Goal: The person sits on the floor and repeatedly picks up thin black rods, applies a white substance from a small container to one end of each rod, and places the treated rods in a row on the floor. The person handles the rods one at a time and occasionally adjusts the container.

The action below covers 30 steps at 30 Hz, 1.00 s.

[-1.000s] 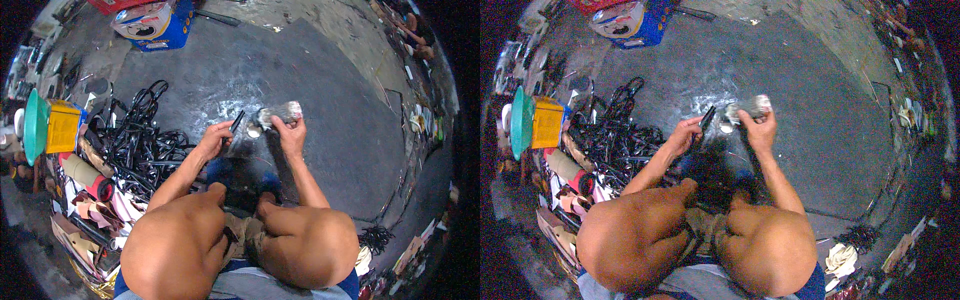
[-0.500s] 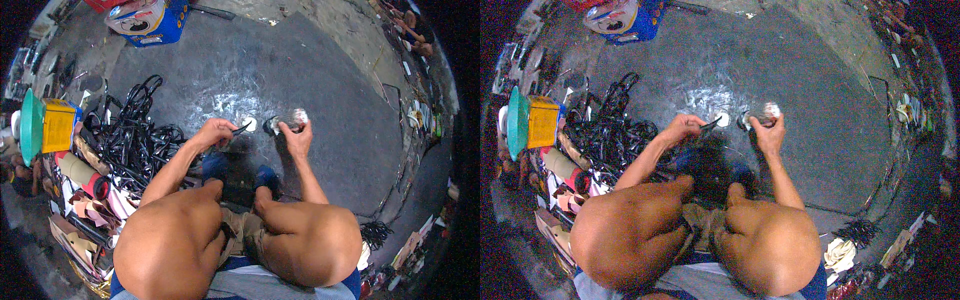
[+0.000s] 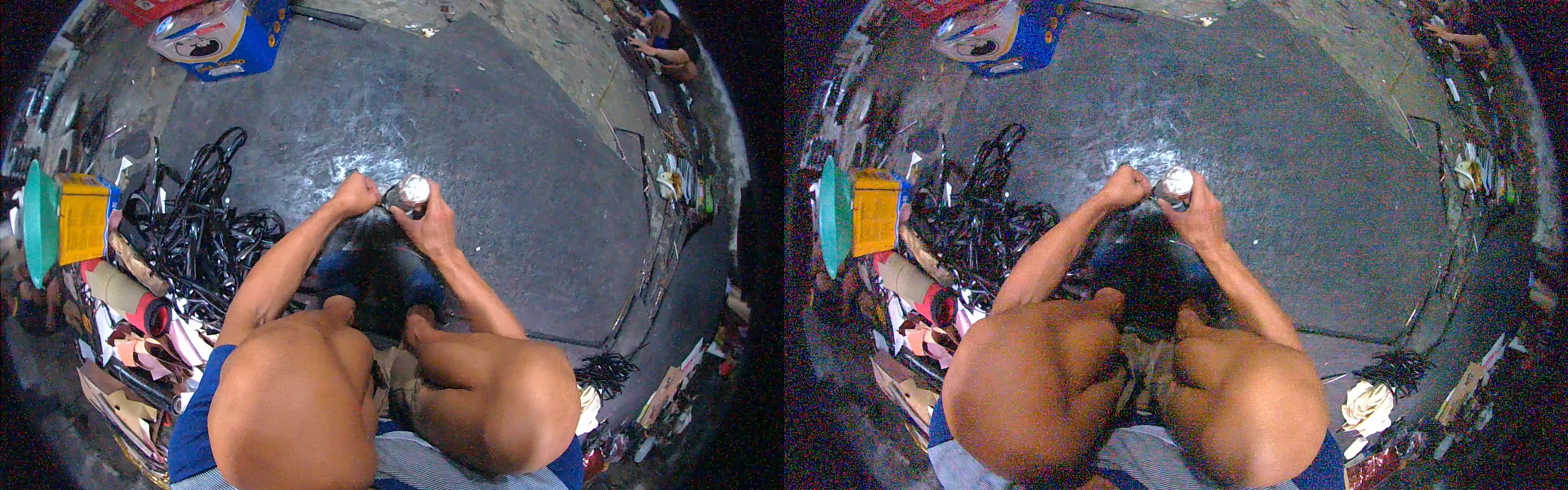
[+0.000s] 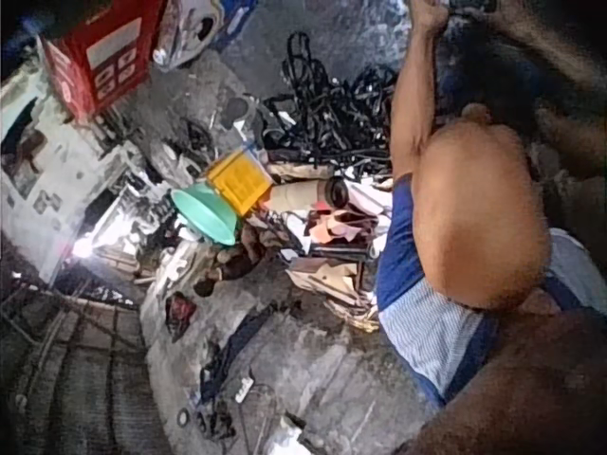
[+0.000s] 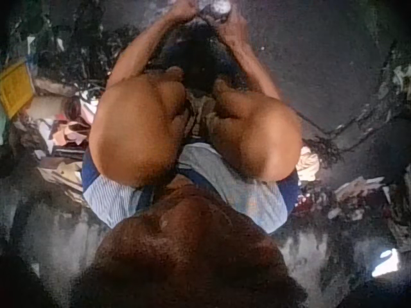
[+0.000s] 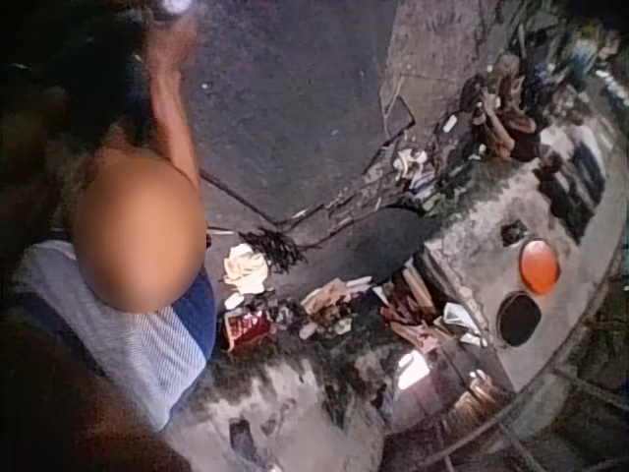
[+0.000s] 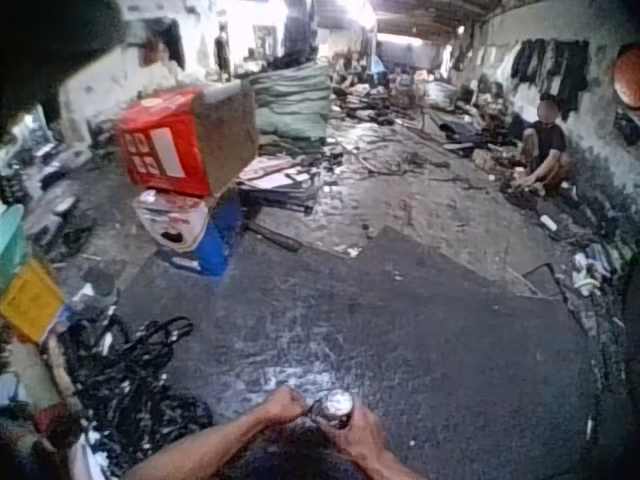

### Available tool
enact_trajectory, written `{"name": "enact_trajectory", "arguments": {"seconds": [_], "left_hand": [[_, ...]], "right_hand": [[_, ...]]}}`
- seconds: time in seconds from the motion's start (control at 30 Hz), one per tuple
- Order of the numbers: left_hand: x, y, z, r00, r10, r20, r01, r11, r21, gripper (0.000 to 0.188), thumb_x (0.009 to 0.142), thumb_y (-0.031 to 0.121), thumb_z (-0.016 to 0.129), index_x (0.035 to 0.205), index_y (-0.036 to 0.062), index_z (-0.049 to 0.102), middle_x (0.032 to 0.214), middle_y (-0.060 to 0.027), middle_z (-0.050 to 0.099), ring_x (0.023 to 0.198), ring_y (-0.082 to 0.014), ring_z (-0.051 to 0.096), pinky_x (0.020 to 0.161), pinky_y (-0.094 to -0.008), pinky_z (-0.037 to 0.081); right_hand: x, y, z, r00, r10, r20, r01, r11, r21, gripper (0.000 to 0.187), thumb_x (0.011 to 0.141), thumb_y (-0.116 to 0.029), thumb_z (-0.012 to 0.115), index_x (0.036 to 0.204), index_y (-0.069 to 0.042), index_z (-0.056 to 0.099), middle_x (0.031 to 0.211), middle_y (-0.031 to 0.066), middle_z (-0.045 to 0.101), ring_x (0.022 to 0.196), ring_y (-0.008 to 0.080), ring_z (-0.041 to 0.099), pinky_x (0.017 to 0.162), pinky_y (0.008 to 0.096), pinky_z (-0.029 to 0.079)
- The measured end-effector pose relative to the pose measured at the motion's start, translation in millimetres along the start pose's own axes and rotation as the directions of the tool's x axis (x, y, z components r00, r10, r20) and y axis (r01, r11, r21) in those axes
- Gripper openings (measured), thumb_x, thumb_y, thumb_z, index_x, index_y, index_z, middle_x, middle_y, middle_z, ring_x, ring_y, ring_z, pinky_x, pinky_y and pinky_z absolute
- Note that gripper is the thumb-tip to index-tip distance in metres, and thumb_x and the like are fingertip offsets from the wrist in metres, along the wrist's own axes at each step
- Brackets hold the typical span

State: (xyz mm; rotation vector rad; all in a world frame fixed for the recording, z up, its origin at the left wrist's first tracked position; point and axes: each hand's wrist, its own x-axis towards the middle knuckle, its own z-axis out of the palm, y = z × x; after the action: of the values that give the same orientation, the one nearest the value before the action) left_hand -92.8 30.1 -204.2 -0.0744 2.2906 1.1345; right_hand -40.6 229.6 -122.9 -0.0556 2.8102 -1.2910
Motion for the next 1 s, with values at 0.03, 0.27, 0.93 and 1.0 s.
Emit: {"name": "enact_trajectory", "arguments": {"seconds": [0.03, 0.27, 0.93, 1.0], "left_hand": [[2, -4, -1, 1.000, -0.024, 0.006, 0.023, 0.996, 0.088, 0.015, 0.075, 0.011, 0.069, 0.085, 0.0051, 0.078, 0.085, -0.0142, 0.075, 0.081, -0.0271, 0.071, 0.078, -0.0387, 0.055], [-52, 41, -7, 0.731, 0.655, -0.194, -0.674, 0.737, -0.049, 0.065, 0.070, 0.015, 0.081, 0.129, 0.0045, 0.058, 0.126, -0.0150, 0.060, 0.120, -0.0303, 0.059, 0.102, -0.0420, 0.047], [-52, 22, 16, 0.804, 0.562, -0.195, -0.556, 0.826, 0.086, 0.058, 0.078, 0.016, 0.077, 0.129, 0.0020, 0.054, 0.128, -0.0208, 0.061, 0.118, -0.0383, 0.061, 0.097, -0.0457, 0.050], [-49, 32, 17, 0.785, 0.591, -0.185, -0.591, 0.804, 0.062, 0.056, 0.077, 0.015, 0.076, 0.128, 0.0031, 0.055, 0.127, -0.0196, 0.061, 0.118, -0.0383, 0.060, 0.098, -0.0459, 0.050]], "right_hand": [[-2, 1, 6, 0.996, -0.090, 0.014, 0.090, 0.996, -0.023, 0.071, 0.075, -0.029, 0.088, 0.131, -0.005, 0.050, 0.110, 0.0195, 0.068, 0.098, 0.0375, 0.069, 0.081, 0.0443, 0.057], [-11, 14, 4, 0.973, -0.228, 0.019, 0.229, 0.973, -0.032, 0.065, 0.078, -0.014, 0.082, 0.133, -0.006, 0.048, 0.119, 0.0174, 0.064, 0.107, 0.0404, 0.065, 0.091, 0.0471, 0.054], [11, 53, 21, 0.792, 0.574, 0.210, -0.583, 0.606, 0.541, 0.014, 0.084, 0.006, 0.062, 0.090, -0.004, 0.056, 0.078, 0.0082, 0.063, 0.064, 0.0152, 0.062, 0.056, 0.0285, 0.048], [10, 35, -23, 0.772, 0.609, 0.180, -0.536, 0.472, 0.700, 0.020, 0.085, 0.002, 0.069, 0.084, -0.008, 0.051, 0.076, 0.0047, 0.059, 0.063, 0.0146, 0.059, 0.053, 0.0264, 0.044]]}}
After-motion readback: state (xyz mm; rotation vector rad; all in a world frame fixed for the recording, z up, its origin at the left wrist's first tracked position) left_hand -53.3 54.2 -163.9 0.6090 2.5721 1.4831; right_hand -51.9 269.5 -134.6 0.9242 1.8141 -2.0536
